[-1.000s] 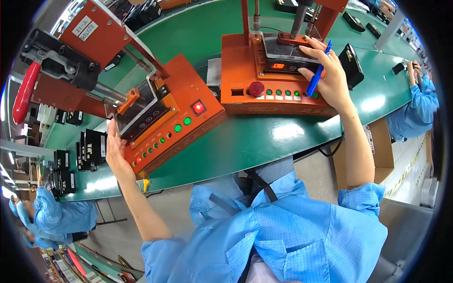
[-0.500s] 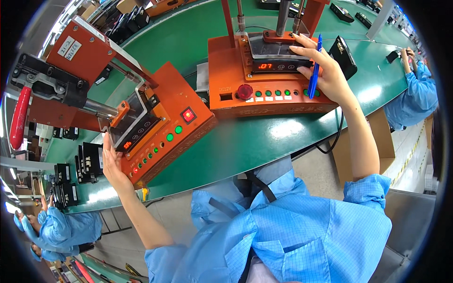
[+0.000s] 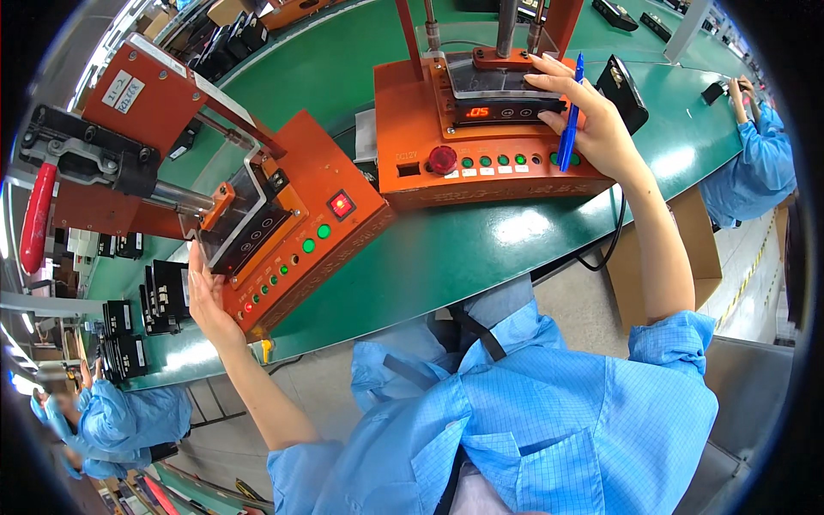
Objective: Testing and marking electronic components using a specialized fixture on an assembly line.
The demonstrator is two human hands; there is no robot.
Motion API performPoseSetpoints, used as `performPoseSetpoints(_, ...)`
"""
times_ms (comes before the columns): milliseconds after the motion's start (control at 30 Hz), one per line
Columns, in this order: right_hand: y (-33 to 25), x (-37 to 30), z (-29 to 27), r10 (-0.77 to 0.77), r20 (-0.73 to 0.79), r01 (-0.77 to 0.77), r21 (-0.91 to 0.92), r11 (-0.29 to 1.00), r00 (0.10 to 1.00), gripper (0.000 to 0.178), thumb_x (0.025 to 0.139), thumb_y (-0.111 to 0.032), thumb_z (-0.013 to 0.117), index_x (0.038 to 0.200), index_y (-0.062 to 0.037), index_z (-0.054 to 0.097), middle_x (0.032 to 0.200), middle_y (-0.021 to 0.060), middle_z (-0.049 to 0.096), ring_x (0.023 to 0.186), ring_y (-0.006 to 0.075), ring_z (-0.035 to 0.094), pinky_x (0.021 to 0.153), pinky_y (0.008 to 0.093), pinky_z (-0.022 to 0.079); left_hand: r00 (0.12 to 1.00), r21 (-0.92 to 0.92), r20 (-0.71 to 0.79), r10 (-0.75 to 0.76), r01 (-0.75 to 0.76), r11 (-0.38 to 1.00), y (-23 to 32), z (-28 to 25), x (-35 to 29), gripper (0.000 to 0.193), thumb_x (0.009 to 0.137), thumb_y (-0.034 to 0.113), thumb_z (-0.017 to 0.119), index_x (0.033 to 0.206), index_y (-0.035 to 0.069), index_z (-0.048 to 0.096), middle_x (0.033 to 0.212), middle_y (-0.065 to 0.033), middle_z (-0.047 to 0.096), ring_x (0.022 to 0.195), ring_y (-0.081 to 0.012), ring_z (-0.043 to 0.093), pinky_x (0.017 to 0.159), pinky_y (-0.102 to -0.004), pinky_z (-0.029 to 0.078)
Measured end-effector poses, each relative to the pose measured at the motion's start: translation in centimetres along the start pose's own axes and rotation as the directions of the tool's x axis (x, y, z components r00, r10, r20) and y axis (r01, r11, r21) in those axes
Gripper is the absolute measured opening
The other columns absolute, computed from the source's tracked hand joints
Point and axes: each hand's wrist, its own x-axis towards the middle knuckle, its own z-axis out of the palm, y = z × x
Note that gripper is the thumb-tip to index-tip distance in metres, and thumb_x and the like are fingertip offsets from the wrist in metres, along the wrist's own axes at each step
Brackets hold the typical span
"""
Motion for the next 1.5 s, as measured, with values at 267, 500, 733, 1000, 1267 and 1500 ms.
performPoseSetpoints(267,-3.8,0.0,3.2,0.160,-0.280,-0.218,-0.187,0.958,0.946,0.051,0.081,-0.024,0.079,0.125,-0.0090,0.060,0.142,0.0129,0.053,0.129,0.0312,0.052,0.105,0.0376,0.043,0.985,-0.026,0.138,0.107,-0.105,0.994,0.5,0.6,0.5,0.060,0.098,0.014,0.055,0.150,-0.002,0.030,0.156,-0.0156,0.032,0.142,-0.0245,0.033,0.115,-0.0365,0.027)
performPoseSetpoints(500,-3.8,0.7,3.7,0.154,-0.288,-0.180,-0.068,0.981,0.945,0.051,0.083,-0.016,0.078,0.129,-0.0037,0.057,0.139,0.0125,0.055,0.125,0.0238,0.055,0.105,0.0330,0.042,0.968,0.343,0.129,0.214,-0.246,0.906,0.2,0.4,0.6,0.094,0.079,0.035,0.080,0.151,0.000,0.030,0.152,-0.0251,0.034,0.142,-0.0327,0.034,0.116,-0.0397,0.025)
performPoseSetpoints(733,-2.8,0.2,3.7,0.242,-0.220,-0.234,0.064,0.970,0.945,0.050,0.088,-0.013,0.074,0.131,0.0001,0.053,0.143,0.0154,0.052,0.131,0.0234,0.050,0.107,0.0319,0.040,0.997,0.482,0.077,-0.010,-0.029,0.876,3.7,1.7,0.3,0.096,0.075,0.049,0.077,0.150,0.009,0.033,0.124,-0.0217,0.062,0.114,-0.0342,0.062,0.099,-0.0412,0.047)
performPoseSetpoints(1000,-3.1,0.3,3.8,0.224,-0.268,-0.235,-0.007,0.972,0.937,0.050,0.087,-0.012,0.075,0.130,-0.0010,0.054,0.143,0.0156,0.051,0.133,0.0247,0.048,0.109,0.0329,0.038,0.998,0.527,0.016,0.063,-0.062,0.848,2.9,2.3,0.5,0.089,0.074,0.049,0.079,0.144,0.010,0.042,0.123,-0.0198,0.062,0.113,-0.0348,0.062,0.096,-0.0414,0.049)
performPoseSetpoints(1267,-4.3,0.6,4.5,0.178,-0.308,-0.199,-0.038,0.979,0.934,0.051,0.081,-0.012,0.079,0.126,-0.0014,0.057,0.143,0.0138,0.052,0.131,0.0253,0.051,0.107,0.0342,0.040,0.994,0.645,0.020,0.106,-0.093,0.758,3.4,2.1,1.0,0.081,0.074,0.045,0.081,0.140,0.012,0.048,0.117,-0.0155,0.065,0.107,-0.0330,0.063,0.092,-0.0401,0.050)
performPoseSetpoints(1500,-3.9,0.7,4.9,0.168,-0.315,-0.178,-0.004,0.984,0.934,0.052,0.079,-0.016,0.081,0.124,-0.0011,0.058,0.138,0.0131,0.056,0.129,0.0298,0.052,0.106,0.0359,0.041,0.989,0.574,-0.008,0.146,-0.115,0.811,3.1,2.0,0.7,0.076,0.076,0.043,0.080,0.140,0.015,0.051,0.113,-0.0163,0.068,0.102,-0.0313,0.067,0.091,-0.0402,0.051)
